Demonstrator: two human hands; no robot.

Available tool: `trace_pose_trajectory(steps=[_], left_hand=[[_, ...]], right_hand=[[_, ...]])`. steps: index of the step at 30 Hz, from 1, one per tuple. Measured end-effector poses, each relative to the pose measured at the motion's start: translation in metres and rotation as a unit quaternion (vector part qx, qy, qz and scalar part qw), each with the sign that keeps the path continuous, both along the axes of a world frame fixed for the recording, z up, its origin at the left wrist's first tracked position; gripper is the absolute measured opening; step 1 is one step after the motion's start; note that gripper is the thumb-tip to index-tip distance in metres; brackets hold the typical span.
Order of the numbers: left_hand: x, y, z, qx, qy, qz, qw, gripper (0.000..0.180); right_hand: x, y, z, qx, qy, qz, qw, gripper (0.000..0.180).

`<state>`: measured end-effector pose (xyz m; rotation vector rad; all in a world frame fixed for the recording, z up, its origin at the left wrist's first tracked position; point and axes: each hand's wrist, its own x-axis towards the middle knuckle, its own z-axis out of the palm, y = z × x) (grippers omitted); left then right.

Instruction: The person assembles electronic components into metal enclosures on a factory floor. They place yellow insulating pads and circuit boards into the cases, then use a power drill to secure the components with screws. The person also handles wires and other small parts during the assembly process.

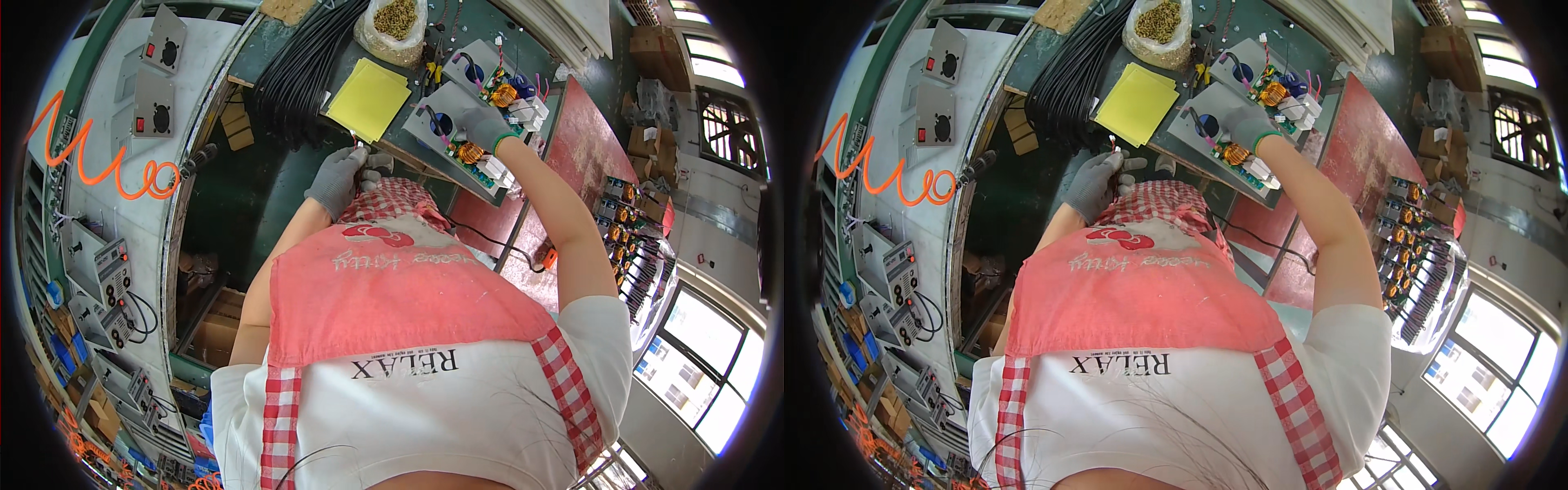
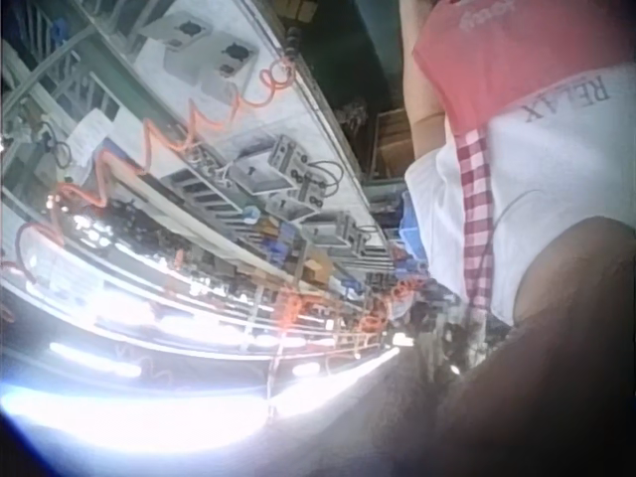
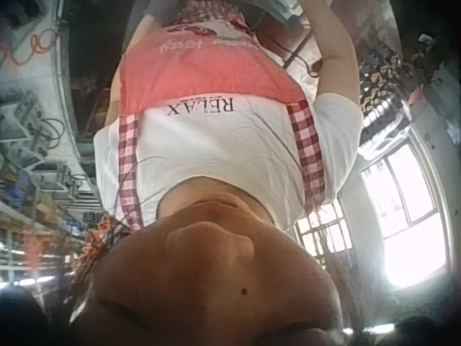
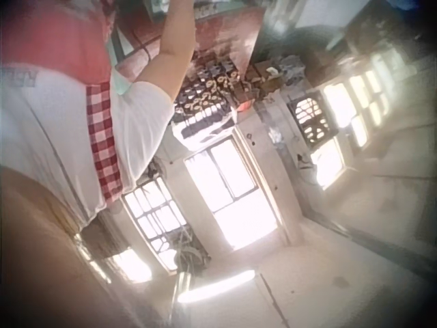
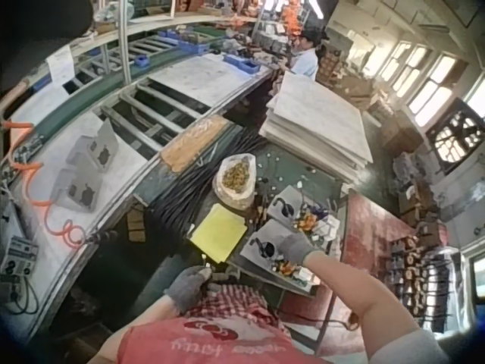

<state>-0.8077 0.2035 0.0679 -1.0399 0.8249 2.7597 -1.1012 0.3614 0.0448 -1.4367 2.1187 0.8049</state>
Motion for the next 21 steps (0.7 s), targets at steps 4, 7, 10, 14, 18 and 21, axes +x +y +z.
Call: trace_pose_trajectory(steps=[4, 7, 10, 14, 18, 21], left_hand=[[-0.005, 0.002, 0.008, -0.014, 0.011, -0.002, 1.000, 0.022], [-0.008, 0.000, 0.017, -0.049, 0.026, 0.002, 0.998, 0.019], [-0.007, -0.003, 0.015, -0.051, 0.056, 0.042, 0.996, 0.018], [-0.005, 0.003, 0.010, -0.045, 0.071, 0.055, 0.995, 0.022], [-0.004, 0.011, -0.001, -0.039, 0.119, 0.034, 0.992, 0.025], [-0.009, 0.017, -0.002, -0.054, 0.100, 0.045, 0.992, 0.025]], right_hand=[[0.000, -0.009, 0.007, 0.000, -0.017, 0.019, 1.000, 0.012], [0.009, -0.014, 0.014, -0.053, 0.064, 0.014, 0.996, 0.014], [0.057, -0.029, 0.043, -0.212, 0.013, -0.092, 0.973, 0.017], [0.116, -0.031, 0.044, -0.437, -0.314, -0.277, 0.796, 0.024], [0.166, -0.038, 0.070, -0.467, -0.535, -0.418, 0.567, 0.027], [0.169, -0.025, 0.061, -0.457, -0.585, -0.467, 0.481, 0.026]])
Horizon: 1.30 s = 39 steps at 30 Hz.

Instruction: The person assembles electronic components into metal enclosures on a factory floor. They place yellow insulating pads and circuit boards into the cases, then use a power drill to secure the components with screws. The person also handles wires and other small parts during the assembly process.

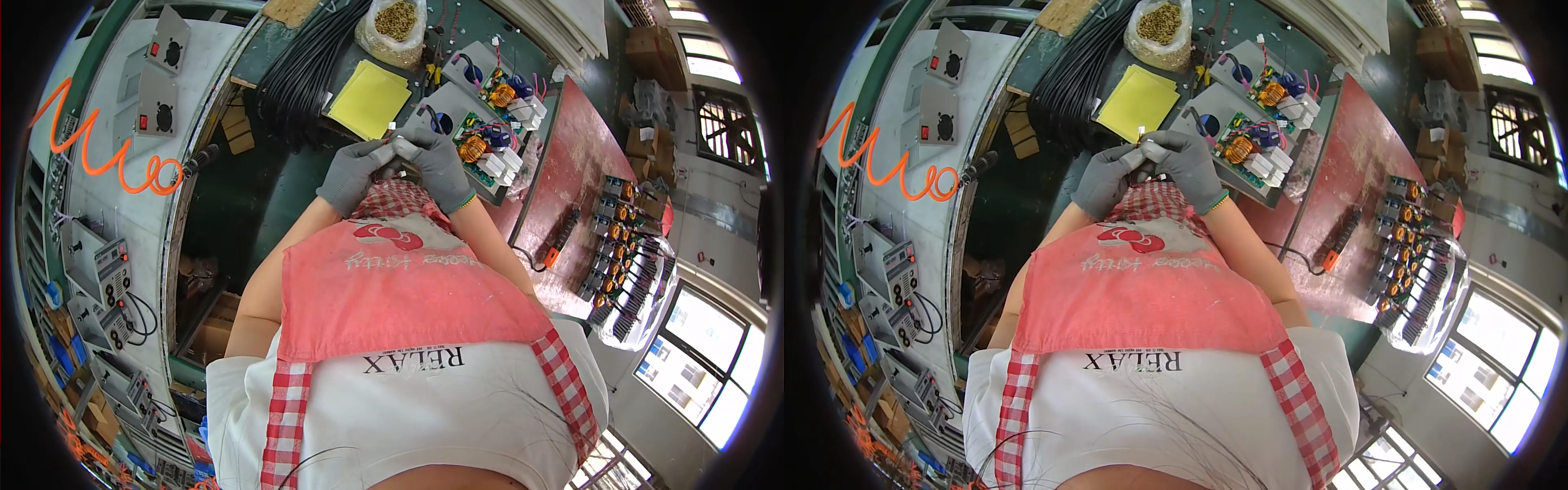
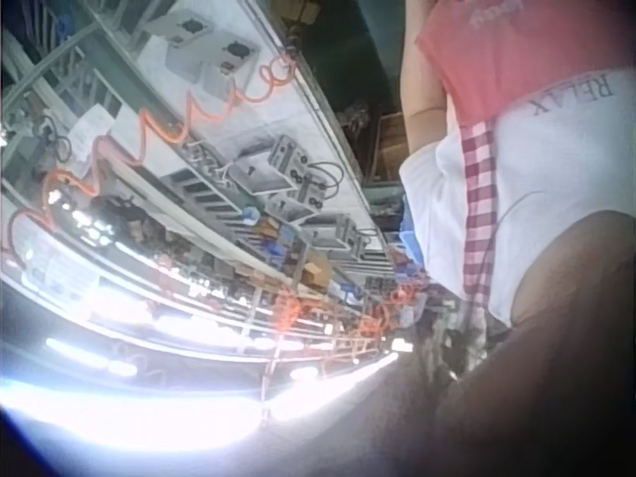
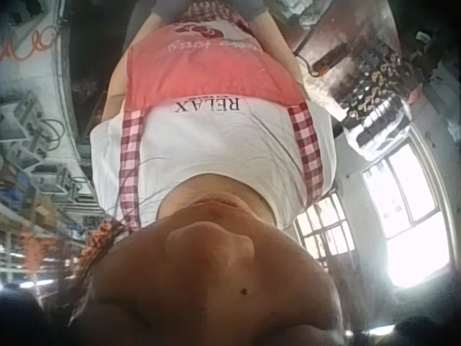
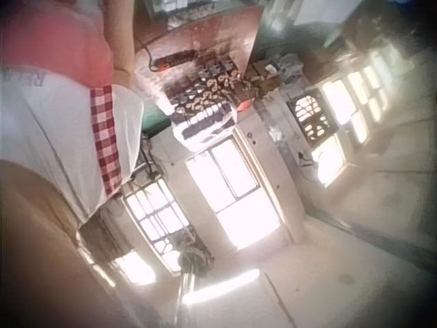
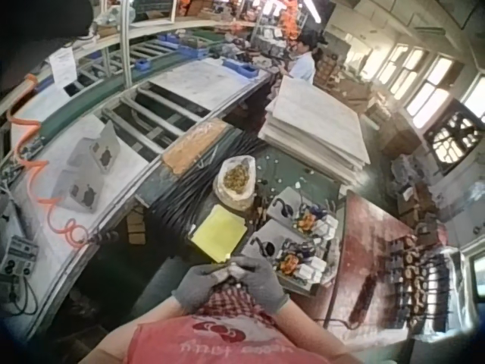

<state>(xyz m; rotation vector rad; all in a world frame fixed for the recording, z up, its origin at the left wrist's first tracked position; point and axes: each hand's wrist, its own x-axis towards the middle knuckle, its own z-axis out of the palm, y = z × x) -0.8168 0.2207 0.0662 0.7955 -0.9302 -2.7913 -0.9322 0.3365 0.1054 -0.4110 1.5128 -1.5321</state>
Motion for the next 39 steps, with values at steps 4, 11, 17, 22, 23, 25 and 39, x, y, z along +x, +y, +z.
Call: trace_pose_trajectory(steps=[4, 11, 17, 22, 23, 25, 39], left_hand=[[0.000, 0.003, 0.020, 0.008, -0.052, 0.067, 0.996, 0.022], [0.009, -0.005, 0.019, 0.026, -0.045, 0.069, 0.996, 0.020], [0.017, -0.005, 0.010, 0.020, -0.060, 0.075, 0.995, 0.020], [0.021, -0.004, 0.008, 0.014, -0.051, 0.076, 0.996, 0.020], [0.022, -0.004, 0.008, 0.014, -0.050, 0.078, 0.996, 0.020], [0.021, -0.002, 0.010, 0.015, -0.047, 0.080, 0.996, 0.021], [0.019, 0.003, 0.000, 0.020, -0.049, 0.076, 0.996, 0.021]], right_hand=[[-0.027, 0.020, 0.026, 0.034, 0.045, -0.042, 0.998, 0.023], [-0.096, 0.059, 0.015, 0.239, 0.578, 0.280, 0.728, 0.028], [-0.092, 0.031, 0.013, 0.387, 0.597, 0.416, 0.567, 0.020], [-0.104, 0.024, -0.008, 0.399, 0.626, 0.477, 0.470, 0.011], [-0.107, 0.024, -0.014, 0.398, 0.636, 0.475, 0.460, 0.011], [-0.113, 0.026, -0.028, 0.405, 0.637, 0.479, 0.448, 0.012], [-0.104, 0.032, -0.038, 0.374, 0.666, 0.481, 0.430, 0.016]])
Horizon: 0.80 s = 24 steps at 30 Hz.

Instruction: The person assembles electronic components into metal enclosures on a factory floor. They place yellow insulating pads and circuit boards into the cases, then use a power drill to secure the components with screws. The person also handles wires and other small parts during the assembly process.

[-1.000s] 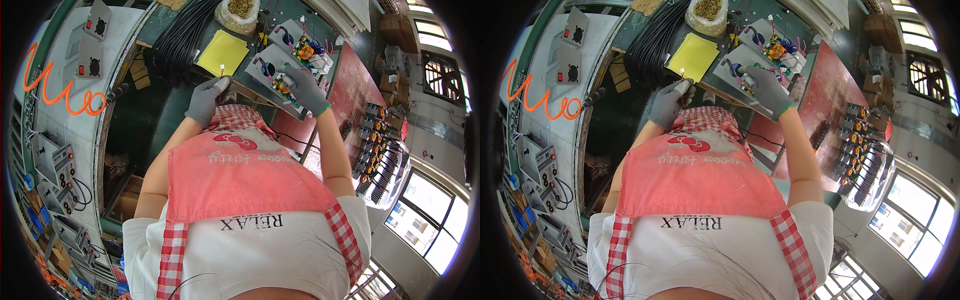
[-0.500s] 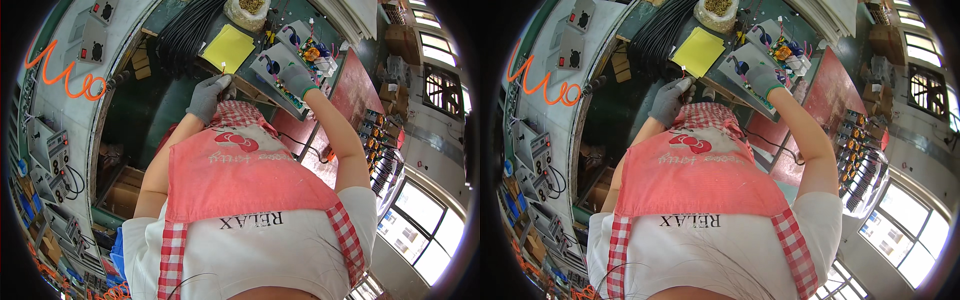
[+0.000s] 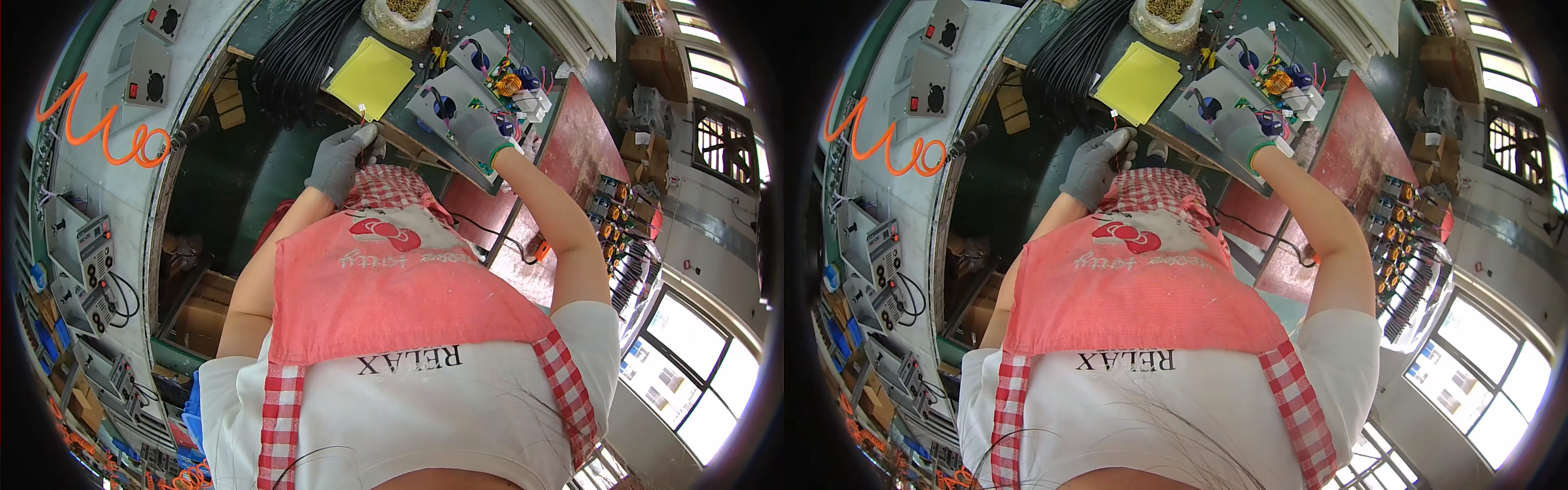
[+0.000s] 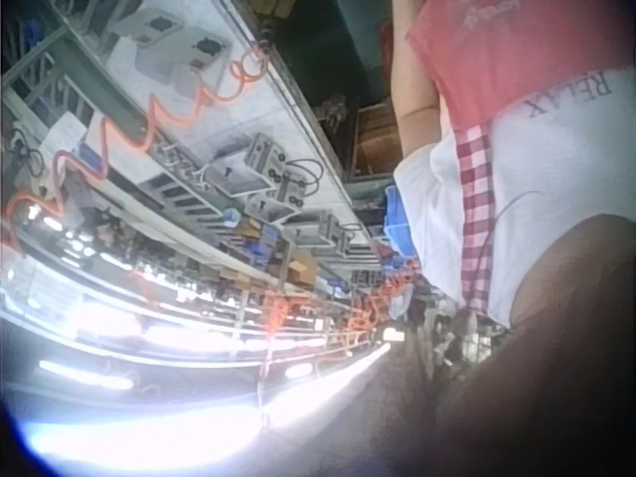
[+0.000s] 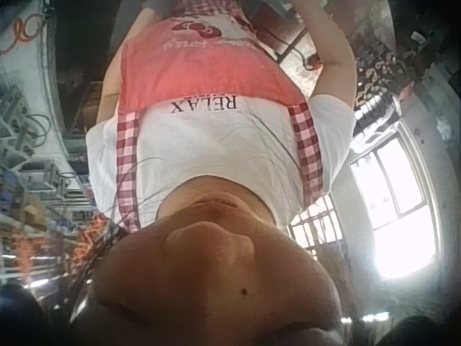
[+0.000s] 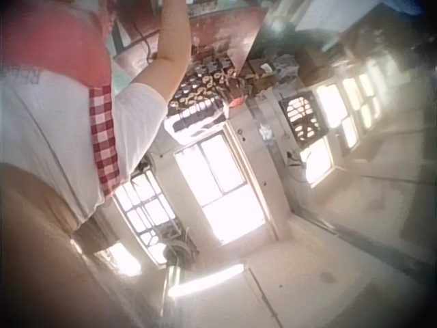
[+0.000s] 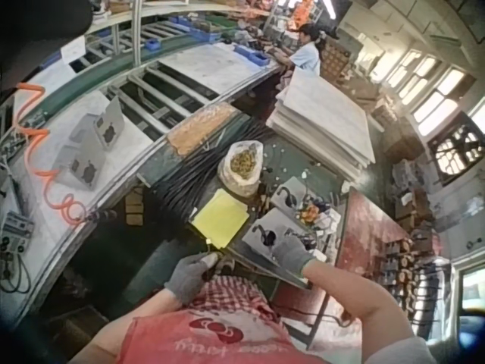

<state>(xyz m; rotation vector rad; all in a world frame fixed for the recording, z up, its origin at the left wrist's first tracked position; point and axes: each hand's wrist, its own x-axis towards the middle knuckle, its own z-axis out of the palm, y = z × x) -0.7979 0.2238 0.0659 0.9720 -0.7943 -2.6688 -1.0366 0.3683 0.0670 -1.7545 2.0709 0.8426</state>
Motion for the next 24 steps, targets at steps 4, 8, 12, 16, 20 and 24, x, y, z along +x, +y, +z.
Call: trace_pose_trajectory(steps=[4, 8, 12, 16, 20, 24], left_hand=[[-0.002, 0.002, -0.003, 0.002, -0.015, -0.001, 1.000, 0.020], [-0.004, 0.003, -0.005, -0.006, -0.011, -0.027, 1.000, 0.023], [-0.007, 0.006, -0.012, -0.007, -0.021, -0.059, 0.998, 0.029], [-0.011, 0.002, -0.007, -0.055, -0.043, -0.064, 0.996, 0.029], [-0.025, 0.006, 0.000, -0.075, -0.022, -0.086, 0.993, 0.028], [-0.035, 0.010, -0.003, -0.185, -0.004, -0.138, 0.973, 0.031]], right_hand=[[-0.007, 0.004, -0.008, -0.003, -0.032, -0.006, 0.999, 0.016], [-0.011, -0.016, -0.003, 0.063, -0.051, -0.110, 0.991, 0.017], [-0.009, -0.031, 0.003, 0.052, -0.026, -0.113, 0.992, 0.019], [0.029, -0.038, 0.045, -0.139, -0.279, -0.265, 0.912, 0.024], [0.069, -0.045, 0.040, -0.327, -0.530, -0.399, 0.673, 0.025], [0.084, -0.045, 0.032, -0.417, -0.560, -0.431, 0.572, 0.023]])
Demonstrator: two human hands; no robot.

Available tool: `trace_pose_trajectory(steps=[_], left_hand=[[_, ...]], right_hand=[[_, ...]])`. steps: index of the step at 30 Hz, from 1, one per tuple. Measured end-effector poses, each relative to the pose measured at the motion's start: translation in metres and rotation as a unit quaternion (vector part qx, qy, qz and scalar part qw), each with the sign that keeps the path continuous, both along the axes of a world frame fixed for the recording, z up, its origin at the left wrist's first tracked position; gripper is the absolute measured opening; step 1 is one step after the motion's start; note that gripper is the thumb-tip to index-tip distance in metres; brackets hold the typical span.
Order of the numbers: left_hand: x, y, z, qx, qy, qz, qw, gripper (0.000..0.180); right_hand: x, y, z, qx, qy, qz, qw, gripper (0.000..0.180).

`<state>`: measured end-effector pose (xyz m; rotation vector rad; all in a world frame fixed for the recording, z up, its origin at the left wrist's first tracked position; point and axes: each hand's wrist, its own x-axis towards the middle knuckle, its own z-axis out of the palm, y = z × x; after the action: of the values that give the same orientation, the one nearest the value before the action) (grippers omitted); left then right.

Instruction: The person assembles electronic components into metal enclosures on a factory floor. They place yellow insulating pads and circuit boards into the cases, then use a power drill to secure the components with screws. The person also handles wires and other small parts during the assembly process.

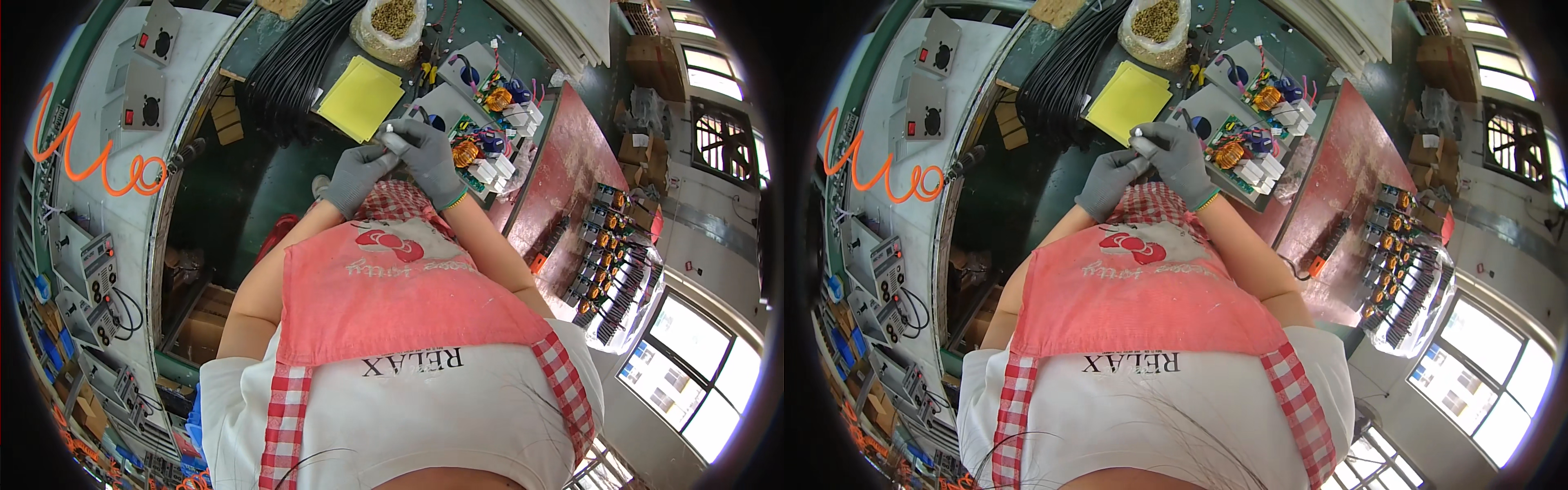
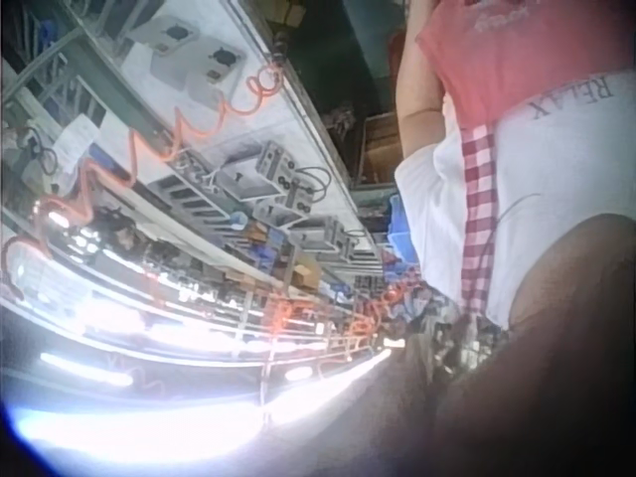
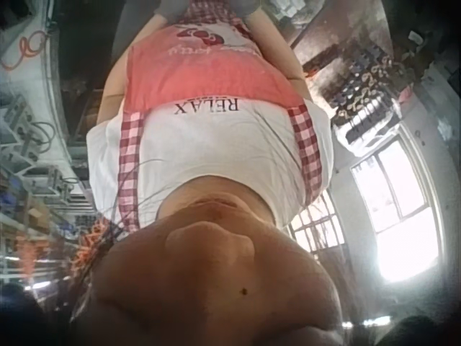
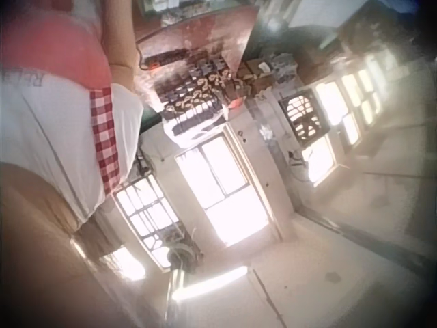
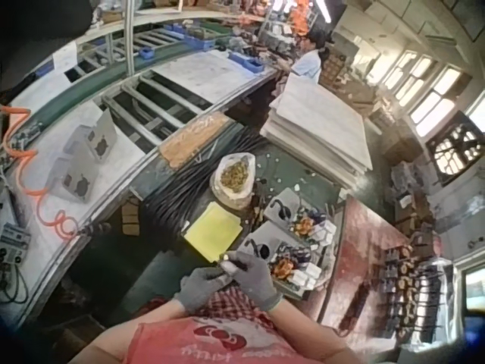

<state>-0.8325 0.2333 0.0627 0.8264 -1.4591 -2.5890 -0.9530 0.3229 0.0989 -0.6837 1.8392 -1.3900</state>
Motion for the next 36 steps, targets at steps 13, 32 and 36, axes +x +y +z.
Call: trace_pose_trajectory(steps=[13, 32, 36], left_hand=[[-0.003, 0.003, -0.016, 0.035, -0.003, 0.042, 0.999, 0.026], [0.000, 0.003, -0.006, 0.044, -0.019, 0.100, 0.994, 0.024], [0.000, 0.004, -0.015, 0.046, -0.018, 0.084, 0.995, 0.024]], right_hand=[[-0.215, 0.032, -0.004, 0.508, 0.564, 0.208, 0.617, 0.017], [-0.223, -0.004, -0.026, 0.568, 0.516, 0.359, 0.531, 0.022], [-0.221, -0.012, -0.026, 0.551, 0.509, 0.414, 0.516, 0.023]])
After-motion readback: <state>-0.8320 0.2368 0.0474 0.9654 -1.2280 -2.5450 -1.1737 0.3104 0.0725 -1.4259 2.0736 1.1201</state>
